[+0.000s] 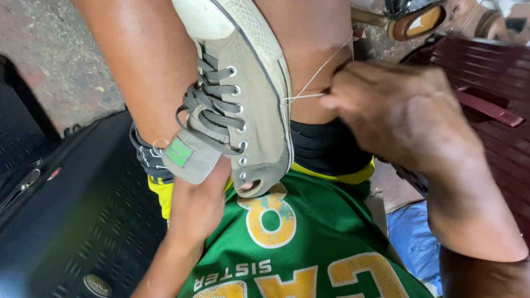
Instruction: The person sits on the floor and uses a needle and thread to stitch the sole of a beige canvas shoe. They repeatedly push the needle through the shoe's edge and pull the thread to secure the sole.
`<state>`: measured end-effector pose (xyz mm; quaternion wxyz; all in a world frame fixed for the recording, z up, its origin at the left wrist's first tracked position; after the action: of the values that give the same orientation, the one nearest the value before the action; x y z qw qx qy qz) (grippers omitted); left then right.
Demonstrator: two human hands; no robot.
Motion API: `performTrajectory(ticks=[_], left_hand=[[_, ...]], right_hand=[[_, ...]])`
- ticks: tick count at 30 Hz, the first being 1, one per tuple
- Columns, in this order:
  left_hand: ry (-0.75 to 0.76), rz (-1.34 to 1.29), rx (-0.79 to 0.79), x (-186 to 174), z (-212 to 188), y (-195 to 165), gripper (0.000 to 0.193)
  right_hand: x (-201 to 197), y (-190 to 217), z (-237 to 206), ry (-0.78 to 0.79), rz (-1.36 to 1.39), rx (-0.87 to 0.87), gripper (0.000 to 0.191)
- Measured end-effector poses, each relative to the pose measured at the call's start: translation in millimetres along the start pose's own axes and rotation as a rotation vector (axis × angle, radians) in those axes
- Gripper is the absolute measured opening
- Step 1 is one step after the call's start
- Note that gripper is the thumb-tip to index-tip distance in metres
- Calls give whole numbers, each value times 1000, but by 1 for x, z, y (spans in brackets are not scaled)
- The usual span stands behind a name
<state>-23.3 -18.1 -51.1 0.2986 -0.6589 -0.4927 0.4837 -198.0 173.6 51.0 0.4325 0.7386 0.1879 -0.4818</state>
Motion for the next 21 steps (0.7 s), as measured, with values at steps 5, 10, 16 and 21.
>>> performTrajectory(ticks=[5, 10, 16, 21], left_hand=[[-65, -323, -404, -37, -22, -45, 18], [-478, 182, -207, -59, -18, -100, 14], [-246, 387, 204, 0, 27, -147, 34], [-174, 494, 306, 29, 62, -154, 15]], right_hand=[[-6, -17, -13, -18, -36, 52, 32], [-11, -19, -19, -56, 28, -1, 30], [-6, -26, -36, -83, 73, -79, 23], [-2, -27, -38, -95, 105, -82, 16]])
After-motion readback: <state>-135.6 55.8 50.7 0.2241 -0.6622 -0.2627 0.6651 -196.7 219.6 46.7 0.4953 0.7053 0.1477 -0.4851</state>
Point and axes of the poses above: each hand's wrist, its own z-axis towards the middle knuckle, its own x-axis out of the palm, y = z × x, the point moved 4 cm from there along z, towards the middle knuckle, and after that the axes turned 9 degrees about -x, right-handed, at the moved point
